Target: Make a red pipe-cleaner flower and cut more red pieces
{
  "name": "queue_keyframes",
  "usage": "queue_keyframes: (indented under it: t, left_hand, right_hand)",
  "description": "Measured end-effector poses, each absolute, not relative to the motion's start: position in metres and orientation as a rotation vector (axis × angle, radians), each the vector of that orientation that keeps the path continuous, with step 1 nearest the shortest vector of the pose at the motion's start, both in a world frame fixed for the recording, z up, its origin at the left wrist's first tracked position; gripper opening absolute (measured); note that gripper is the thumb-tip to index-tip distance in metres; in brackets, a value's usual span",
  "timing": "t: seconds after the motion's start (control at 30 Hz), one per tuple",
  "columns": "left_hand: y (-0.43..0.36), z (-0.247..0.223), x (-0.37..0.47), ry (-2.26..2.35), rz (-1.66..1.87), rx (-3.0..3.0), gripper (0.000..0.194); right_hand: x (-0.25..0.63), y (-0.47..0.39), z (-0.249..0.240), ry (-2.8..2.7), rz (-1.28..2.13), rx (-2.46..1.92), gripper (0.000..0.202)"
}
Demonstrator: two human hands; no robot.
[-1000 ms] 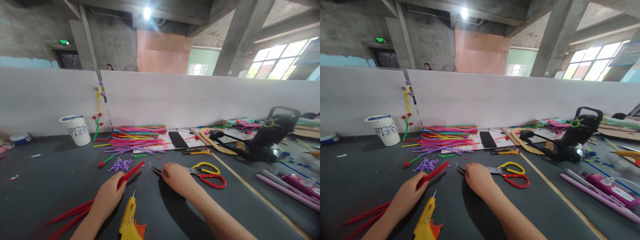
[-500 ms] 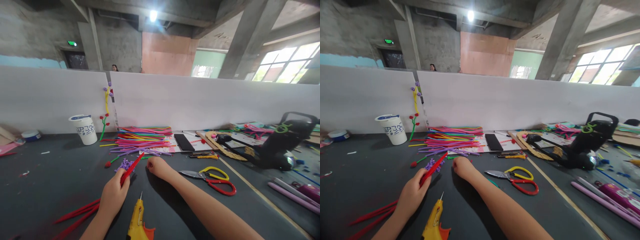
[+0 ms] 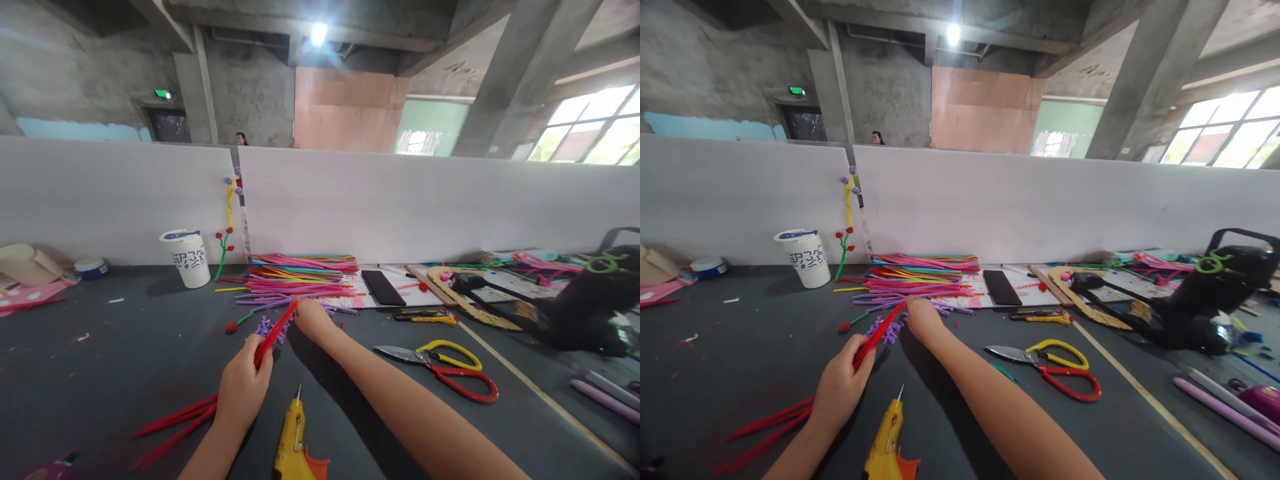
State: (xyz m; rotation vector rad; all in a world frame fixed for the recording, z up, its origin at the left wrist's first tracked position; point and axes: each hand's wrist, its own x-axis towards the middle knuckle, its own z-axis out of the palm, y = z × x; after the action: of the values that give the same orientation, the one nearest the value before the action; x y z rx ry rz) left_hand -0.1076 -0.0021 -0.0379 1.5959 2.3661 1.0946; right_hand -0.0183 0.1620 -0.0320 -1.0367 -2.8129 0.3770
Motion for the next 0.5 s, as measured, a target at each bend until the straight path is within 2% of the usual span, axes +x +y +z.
queue_keyframes:
  t: [0.2, 0.37, 0.5]
  left_hand:
    - [-0.002, -0.040, -0.106, 2.374, 1.092, 1.636, 0.010]
    - [-0.003, -0.040, -0.108, 2.381, 1.090, 1.648, 0.011]
    - [-0.003, -0.039, -0.111, 2.393, 1.033, 1.638, 0.018]
  right_hand:
    - [-0.028, 0.137, -0.032, -2.902, 0.559, -0.866, 0.028]
    - [-0.042, 0.133, -0.021, -2.799, 0.573, -0.965, 0.028]
    - [-0.002, 0.123, -0.005, -2.732, 0.571, -1.025, 0.022]
